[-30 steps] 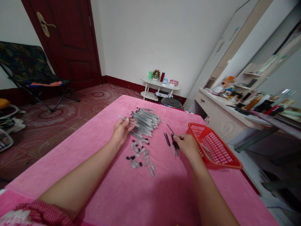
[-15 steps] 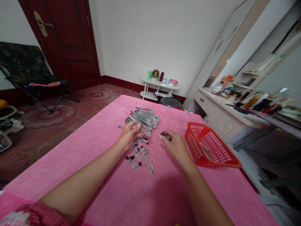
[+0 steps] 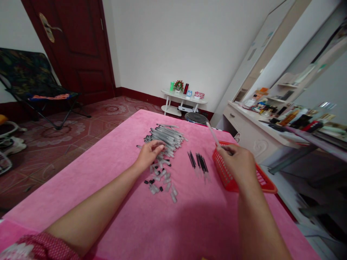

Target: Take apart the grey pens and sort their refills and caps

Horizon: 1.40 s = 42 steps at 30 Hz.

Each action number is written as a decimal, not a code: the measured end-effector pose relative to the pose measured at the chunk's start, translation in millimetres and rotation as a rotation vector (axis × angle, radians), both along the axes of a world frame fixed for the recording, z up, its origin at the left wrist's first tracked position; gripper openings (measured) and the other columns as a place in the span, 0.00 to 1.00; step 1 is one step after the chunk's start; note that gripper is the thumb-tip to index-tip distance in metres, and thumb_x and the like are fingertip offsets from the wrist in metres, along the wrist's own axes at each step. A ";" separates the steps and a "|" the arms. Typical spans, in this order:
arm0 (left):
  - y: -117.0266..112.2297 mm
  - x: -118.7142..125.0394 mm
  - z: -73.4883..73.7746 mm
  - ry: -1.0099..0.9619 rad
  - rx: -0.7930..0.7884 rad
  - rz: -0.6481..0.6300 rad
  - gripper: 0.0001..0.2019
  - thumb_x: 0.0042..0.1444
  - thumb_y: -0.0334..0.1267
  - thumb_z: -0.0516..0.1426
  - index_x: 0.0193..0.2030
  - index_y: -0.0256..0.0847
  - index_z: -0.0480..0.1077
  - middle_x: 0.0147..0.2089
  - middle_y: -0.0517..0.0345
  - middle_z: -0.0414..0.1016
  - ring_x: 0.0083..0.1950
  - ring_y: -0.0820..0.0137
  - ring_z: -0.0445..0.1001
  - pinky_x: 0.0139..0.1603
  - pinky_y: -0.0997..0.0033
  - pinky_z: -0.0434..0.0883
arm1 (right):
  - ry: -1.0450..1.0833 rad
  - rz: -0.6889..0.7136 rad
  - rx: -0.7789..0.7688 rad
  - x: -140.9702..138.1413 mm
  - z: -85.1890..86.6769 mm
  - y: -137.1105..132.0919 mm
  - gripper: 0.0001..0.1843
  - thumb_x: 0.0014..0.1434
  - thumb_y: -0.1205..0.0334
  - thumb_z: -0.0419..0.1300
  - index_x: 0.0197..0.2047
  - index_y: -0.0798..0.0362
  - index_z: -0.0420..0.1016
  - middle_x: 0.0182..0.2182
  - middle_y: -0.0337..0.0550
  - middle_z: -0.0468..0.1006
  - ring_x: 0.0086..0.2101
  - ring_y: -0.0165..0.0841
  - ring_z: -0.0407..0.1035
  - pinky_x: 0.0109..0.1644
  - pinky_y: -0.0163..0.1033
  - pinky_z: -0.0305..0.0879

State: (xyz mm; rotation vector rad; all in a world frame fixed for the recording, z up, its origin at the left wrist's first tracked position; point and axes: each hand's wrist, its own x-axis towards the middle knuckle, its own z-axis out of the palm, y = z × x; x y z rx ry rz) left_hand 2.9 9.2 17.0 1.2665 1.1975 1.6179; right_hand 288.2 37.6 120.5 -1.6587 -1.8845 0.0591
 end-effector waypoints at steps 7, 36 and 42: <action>7.5 -38.4 -16.9 0.451 0.036 0.134 0.09 0.46 0.33 0.57 0.34 0.44 0.76 0.34 0.56 0.77 0.36 0.66 0.73 0.39 0.70 0.68 | -0.251 -0.363 -0.252 60.7 8.9 17.7 0.22 0.51 0.46 0.57 0.40 0.52 0.80 0.33 0.61 0.78 0.31 0.48 0.72 0.28 0.45 0.57; -3.9 -33.2 3.9 1.115 0.433 0.058 0.10 0.58 0.36 0.51 0.39 0.40 0.73 0.36 0.51 0.75 0.41 0.65 0.69 0.46 0.62 0.63 | 0.204 0.551 -0.229 -85.1 -62.1 -28.2 0.26 0.50 0.59 0.61 0.54 0.56 0.68 0.46 0.51 0.73 0.32 0.31 0.69 0.37 0.36 0.64; -12.3 -4.9 14.2 1.171 0.534 -0.005 0.10 0.58 0.34 0.50 0.42 0.40 0.72 0.38 0.53 0.75 0.42 0.66 0.68 0.54 0.58 0.58 | 0.106 0.557 -0.285 -88.3 -69.8 -26.8 0.11 0.56 0.62 0.54 0.28 0.56 0.75 0.23 0.43 0.74 0.25 0.29 0.64 0.30 0.33 0.54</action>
